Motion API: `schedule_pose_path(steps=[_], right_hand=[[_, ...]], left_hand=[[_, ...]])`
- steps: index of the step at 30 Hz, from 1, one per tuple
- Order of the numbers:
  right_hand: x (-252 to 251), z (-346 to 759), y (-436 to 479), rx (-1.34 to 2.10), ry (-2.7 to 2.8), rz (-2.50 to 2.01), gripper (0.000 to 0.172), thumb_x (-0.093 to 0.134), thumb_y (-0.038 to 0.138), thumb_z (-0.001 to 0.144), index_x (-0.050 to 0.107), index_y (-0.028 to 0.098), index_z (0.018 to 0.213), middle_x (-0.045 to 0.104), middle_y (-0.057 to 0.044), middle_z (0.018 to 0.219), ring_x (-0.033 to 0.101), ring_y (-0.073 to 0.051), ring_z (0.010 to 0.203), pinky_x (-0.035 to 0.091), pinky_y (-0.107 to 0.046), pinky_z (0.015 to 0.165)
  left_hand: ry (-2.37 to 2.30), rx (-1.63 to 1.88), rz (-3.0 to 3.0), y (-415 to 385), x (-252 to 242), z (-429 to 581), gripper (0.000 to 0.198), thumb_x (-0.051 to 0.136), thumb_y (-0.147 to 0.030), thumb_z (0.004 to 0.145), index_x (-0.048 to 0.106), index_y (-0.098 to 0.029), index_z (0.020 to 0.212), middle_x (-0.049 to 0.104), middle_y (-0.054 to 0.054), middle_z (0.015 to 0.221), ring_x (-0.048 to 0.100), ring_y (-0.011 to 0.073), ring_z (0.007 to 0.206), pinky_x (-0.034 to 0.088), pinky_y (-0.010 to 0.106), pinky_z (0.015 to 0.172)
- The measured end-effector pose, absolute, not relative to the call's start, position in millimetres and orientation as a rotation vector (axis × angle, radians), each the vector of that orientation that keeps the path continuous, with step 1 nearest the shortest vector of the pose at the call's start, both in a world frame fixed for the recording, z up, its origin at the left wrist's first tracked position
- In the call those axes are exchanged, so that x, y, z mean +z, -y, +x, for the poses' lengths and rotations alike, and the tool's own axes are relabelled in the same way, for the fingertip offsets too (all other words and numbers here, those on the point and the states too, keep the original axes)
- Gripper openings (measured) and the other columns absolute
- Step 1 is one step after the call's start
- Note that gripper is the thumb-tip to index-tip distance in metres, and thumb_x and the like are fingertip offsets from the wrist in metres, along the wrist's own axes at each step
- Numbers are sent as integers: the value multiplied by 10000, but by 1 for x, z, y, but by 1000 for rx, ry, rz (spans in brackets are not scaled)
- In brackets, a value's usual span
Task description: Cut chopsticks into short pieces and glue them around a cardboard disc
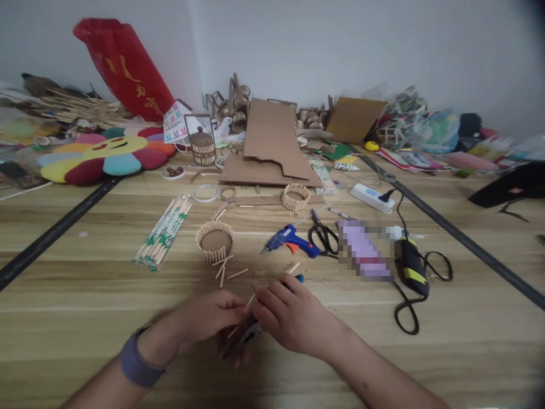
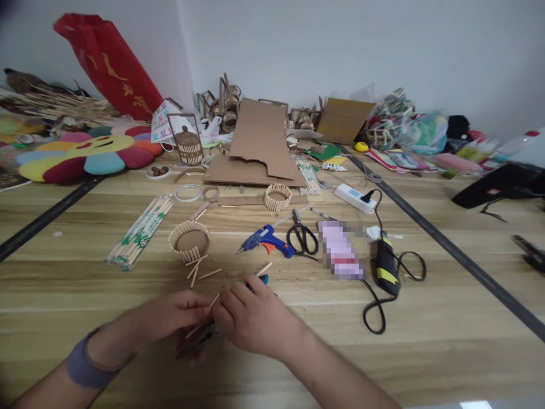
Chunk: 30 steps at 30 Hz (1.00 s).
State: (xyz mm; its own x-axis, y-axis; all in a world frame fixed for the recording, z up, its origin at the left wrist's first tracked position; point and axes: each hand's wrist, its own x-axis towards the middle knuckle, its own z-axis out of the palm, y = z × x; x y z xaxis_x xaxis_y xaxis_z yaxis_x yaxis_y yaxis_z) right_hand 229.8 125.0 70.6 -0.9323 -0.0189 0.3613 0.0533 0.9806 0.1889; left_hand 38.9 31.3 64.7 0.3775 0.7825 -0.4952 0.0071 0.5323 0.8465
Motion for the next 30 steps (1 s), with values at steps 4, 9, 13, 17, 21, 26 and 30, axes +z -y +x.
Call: schedule_pose_path(steps=[4, 9, 13, 17, 21, 26, 30], right_hand=[[69, 229, -127, -250, 2710, -5, 185, 467, 155, 982, 614, 188, 874, 664, -30, 805, 519, -199, 716, 327, -371, 705], [67, 230, -135, -32, 2495, -154, 163, 470, 152, 996, 630, 185, 985, 668, -46, 854, 553, -193, 768, 366, -339, 724], [62, 230, -134, 355, 2476, -403, 111, 653, 244, 915, 625, 186, 1005, 653, -65, 908, 585, -216, 828, 432, -322, 715], [61, 226, -125, 696, 2490, -562, 345, 858, 303, 739, 639, 185, 977, 650, -53, 910, 611, -220, 830, 473, -308, 689], [61, 223, -118, 764, 2484, -621, 402, 888, 258, 689, 658, 179, 1009, 653, -72, 954, 614, -242, 879, 491, -328, 715], [56, 222, -118, 704, 2474, -677, 310, 850, 214, 713, 644, 186, 942, 646, -59, 919, 602, -227, 835, 473, -316, 689], [57, 223, -124, 835, 2380, -780, 298, 840, 275, 714, 633, 187, 910, 651, -36, 876, 606, -209, 801, 467, -301, 678]], left_hand=[[-1040, 576, 893, -30, 59, 42, 571, 552, -744, 820, 608, -182, 908, 674, -1, 581, 563, 133, 462, 385, 230, 480], [-1135, 819, 883, -33, 64, 43, 515, 589, -697, 841, 599, -195, 951, 677, -6, 671, 622, 155, 596, 437, 259, 579], [-1190, 1017, 728, -39, 61, 45, 385, 641, -582, 850, 571, -203, 854, 690, 2, 804, 641, 169, 752, 457, 278, 686], [-1229, 1075, 717, -41, 56, 50, 285, 671, -458, 797, 538, -207, 787, 617, -30, 731, 578, 152, 711, 421, 267, 660], [-1291, 1091, 807, -39, 60, 57, 165, 613, -366, 757, 550, -214, 767, 619, -10, 759, 573, 189, 777, 445, 305, 729], [-1390, 1046, 1054, -36, 61, 64, 217, 522, -421, 870, 594, -217, 862, 662, 20, 870, 587, 212, 851, 475, 333, 794], [-1384, 1010, 1118, -34, 58, 65, 387, 457, -583, 924, 563, -215, 870, 660, 30, 851, 612, 207, 804, 498, 328, 745]])
